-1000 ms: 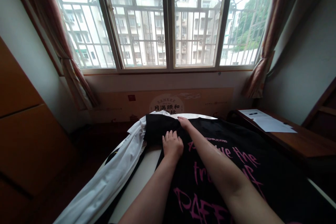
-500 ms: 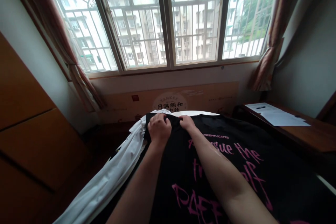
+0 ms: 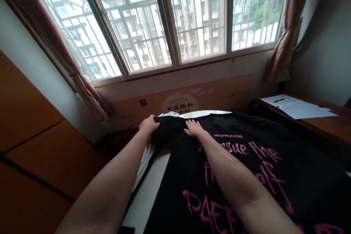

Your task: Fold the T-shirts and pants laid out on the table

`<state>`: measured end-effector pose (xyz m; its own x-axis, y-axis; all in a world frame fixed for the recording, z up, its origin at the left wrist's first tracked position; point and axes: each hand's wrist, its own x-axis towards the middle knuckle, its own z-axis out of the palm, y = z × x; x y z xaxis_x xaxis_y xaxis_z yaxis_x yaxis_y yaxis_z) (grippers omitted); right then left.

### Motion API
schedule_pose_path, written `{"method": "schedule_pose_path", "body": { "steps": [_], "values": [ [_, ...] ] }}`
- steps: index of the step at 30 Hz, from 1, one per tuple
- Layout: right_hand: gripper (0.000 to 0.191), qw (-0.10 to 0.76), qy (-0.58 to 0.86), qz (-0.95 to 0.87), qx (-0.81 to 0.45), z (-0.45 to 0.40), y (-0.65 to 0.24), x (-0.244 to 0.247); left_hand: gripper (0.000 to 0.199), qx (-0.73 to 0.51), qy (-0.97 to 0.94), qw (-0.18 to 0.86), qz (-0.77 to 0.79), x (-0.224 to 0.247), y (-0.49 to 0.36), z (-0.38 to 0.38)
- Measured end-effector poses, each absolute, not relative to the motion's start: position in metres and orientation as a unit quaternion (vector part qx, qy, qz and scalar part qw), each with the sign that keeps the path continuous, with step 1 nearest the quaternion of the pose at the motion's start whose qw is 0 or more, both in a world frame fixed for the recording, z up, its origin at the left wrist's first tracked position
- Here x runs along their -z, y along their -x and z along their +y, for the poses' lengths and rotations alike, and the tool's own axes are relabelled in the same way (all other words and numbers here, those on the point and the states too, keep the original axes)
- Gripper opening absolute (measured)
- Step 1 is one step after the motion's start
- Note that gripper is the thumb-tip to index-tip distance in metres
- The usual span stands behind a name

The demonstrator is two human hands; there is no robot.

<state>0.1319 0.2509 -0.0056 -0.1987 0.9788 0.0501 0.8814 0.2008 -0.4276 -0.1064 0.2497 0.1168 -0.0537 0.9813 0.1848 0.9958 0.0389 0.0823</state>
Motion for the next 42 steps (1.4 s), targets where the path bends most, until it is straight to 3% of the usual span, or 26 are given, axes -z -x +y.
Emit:
{"method": "schedule_pose_path", "body": {
  "steps": [5, 17, 23, 27, 33, 42],
  "values": [
    [0.071, 0.14, 0.618, -0.757, -0.156, 0.25, -0.13, 0.002, 0.032, 0.157, 0.726, 0.084, -0.664, -0.122, 0.095, 0.259],
    [0.071, 0.13, 0.626, -0.755, -0.148, 0.245, -0.12, 0.003, 0.032, 0.169, 0.701, 0.099, -0.686, -0.114, 0.101, 0.275],
    [0.07, 0.141, 0.669, -0.714, -0.152, 0.245, -0.118, 0.0, 0.033, 0.133, 0.783, 0.249, -0.554, -0.101, 0.058, 0.221],
    [0.064, 0.183, 0.722, -0.652, -0.142, 0.248, -0.13, -0.003, 0.034, -0.014, 0.889, 0.136, -0.437, -0.065, 0.019, 0.152],
    [0.061, 0.125, 0.711, -0.677, -0.144, 0.251, -0.14, 0.004, 0.067, -0.03, 0.884, -0.018, -0.466, -0.019, 0.01, 0.107],
    [0.061, 0.117, 0.729, -0.663, -0.123, 0.249, -0.133, -0.004, 0.069, 0.0, 0.867, -0.031, -0.498, -0.015, 0.017, 0.106]
  ]
}}
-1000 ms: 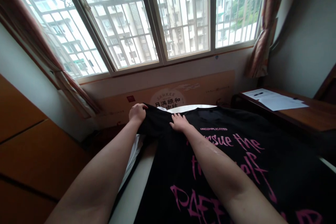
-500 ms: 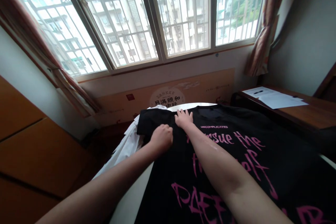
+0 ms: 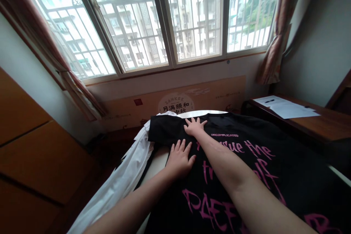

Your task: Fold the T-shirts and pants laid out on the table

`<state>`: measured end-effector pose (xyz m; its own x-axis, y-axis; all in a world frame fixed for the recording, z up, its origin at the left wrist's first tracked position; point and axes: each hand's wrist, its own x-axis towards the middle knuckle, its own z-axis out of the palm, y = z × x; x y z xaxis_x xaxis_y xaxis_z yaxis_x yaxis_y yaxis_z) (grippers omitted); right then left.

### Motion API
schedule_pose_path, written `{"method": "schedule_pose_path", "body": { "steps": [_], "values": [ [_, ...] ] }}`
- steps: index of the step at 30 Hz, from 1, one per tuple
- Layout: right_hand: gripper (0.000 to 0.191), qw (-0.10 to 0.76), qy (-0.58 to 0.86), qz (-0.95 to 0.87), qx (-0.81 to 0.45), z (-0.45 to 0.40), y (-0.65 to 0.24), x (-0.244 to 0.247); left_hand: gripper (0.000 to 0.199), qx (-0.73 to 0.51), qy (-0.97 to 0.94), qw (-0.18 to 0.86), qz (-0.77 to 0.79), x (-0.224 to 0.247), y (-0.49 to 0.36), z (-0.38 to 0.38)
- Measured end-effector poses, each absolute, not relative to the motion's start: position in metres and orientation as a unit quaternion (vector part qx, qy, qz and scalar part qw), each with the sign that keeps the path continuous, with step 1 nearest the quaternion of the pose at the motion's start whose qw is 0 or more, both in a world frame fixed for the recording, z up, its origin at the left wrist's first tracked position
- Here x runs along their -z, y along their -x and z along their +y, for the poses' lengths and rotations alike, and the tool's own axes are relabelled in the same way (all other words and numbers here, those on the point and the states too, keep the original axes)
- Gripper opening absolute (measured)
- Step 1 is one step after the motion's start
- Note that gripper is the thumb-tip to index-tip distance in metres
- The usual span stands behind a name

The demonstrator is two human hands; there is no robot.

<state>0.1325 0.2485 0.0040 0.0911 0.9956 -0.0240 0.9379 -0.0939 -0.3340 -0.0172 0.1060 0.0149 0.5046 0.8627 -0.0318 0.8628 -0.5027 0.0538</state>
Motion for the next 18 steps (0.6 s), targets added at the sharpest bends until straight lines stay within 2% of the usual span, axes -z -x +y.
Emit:
{"method": "schedule_pose_path", "body": {
  "steps": [7, 11, 17, 18],
  "values": [
    [0.066, 0.088, 0.709, -0.684, -0.145, 0.253, -0.141, -0.012, 0.068, -0.015, -0.87, 0.031, 0.491, -0.015, 0.019, 0.107],
    [0.063, 0.111, 0.677, -0.712, -0.147, 0.234, -0.158, -0.021, 0.069, -0.023, -0.87, 0.025, 0.492, -0.015, 0.019, 0.107],
    [0.062, 0.173, 0.707, -0.683, -0.065, 0.18, -0.268, -0.041, 0.069, -0.024, -0.87, 0.018, 0.492, -0.013, 0.021, 0.111],
    [0.061, 0.213, 0.726, -0.652, -0.055, 0.169, -0.298, -0.044, 0.069, -0.025, -0.87, 0.015, 0.492, -0.013, 0.021, 0.112]
  ]
}}
